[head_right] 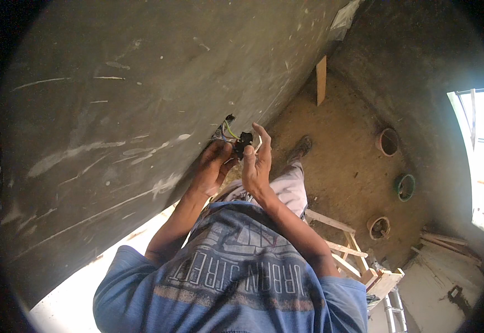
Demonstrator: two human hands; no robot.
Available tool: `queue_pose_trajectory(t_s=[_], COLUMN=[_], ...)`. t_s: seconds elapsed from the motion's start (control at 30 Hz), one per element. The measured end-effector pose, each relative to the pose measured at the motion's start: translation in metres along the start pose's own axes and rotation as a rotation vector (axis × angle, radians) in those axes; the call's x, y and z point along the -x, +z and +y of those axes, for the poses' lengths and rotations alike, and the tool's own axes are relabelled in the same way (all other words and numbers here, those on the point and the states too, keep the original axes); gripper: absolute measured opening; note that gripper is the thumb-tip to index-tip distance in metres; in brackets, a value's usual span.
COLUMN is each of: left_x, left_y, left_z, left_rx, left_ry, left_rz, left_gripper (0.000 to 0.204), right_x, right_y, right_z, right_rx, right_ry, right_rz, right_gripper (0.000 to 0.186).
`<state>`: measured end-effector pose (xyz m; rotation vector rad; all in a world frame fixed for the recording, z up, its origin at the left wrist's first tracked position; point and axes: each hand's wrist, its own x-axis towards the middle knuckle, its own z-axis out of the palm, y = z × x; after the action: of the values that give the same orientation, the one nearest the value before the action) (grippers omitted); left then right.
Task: The person prepares an electrical switch by manipulating wires with a screwdriver and then fits the switch into a hole in a concrete wall.
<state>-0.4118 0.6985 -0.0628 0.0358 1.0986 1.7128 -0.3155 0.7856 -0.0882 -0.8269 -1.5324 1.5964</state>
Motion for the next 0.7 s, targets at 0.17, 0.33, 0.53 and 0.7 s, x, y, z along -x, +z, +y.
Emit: queue_pose_trajectory(t_s=[0.17, 0.33, 0.53, 0.7], left_x=[0.009, 0.017, 0.008, 0.001], left_y=[-0.013, 0.004, -0.006, 0.005], left_z=[-0.016, -0.016, -0.034, -0.029], left_rx=[-0.059, 0.340, 0.397, 0.489], left_ry=[0.073, -0.204, -0.256, -0.268], left_rz=[0.140, 0.116, 0.018, 0.065], left_gripper=[0.021, 0.037, 0.042, 0.038], right_x=[0.010, 0.017, 0.013, 0.006], right_y=[0.014, 0.019, 0.010, -0.005], right_z=[-0.004, 0.008, -0.010, -0.030], right_rx=[0.110, 0.053, 0.320, 0.633], right_ry=[-0.125, -0.063, -0.088, -0.110], right_rz=[0.018, -0.013, -0.098, -0.162], right_gripper=[0.064, 0.063, 0.067, 0.076])
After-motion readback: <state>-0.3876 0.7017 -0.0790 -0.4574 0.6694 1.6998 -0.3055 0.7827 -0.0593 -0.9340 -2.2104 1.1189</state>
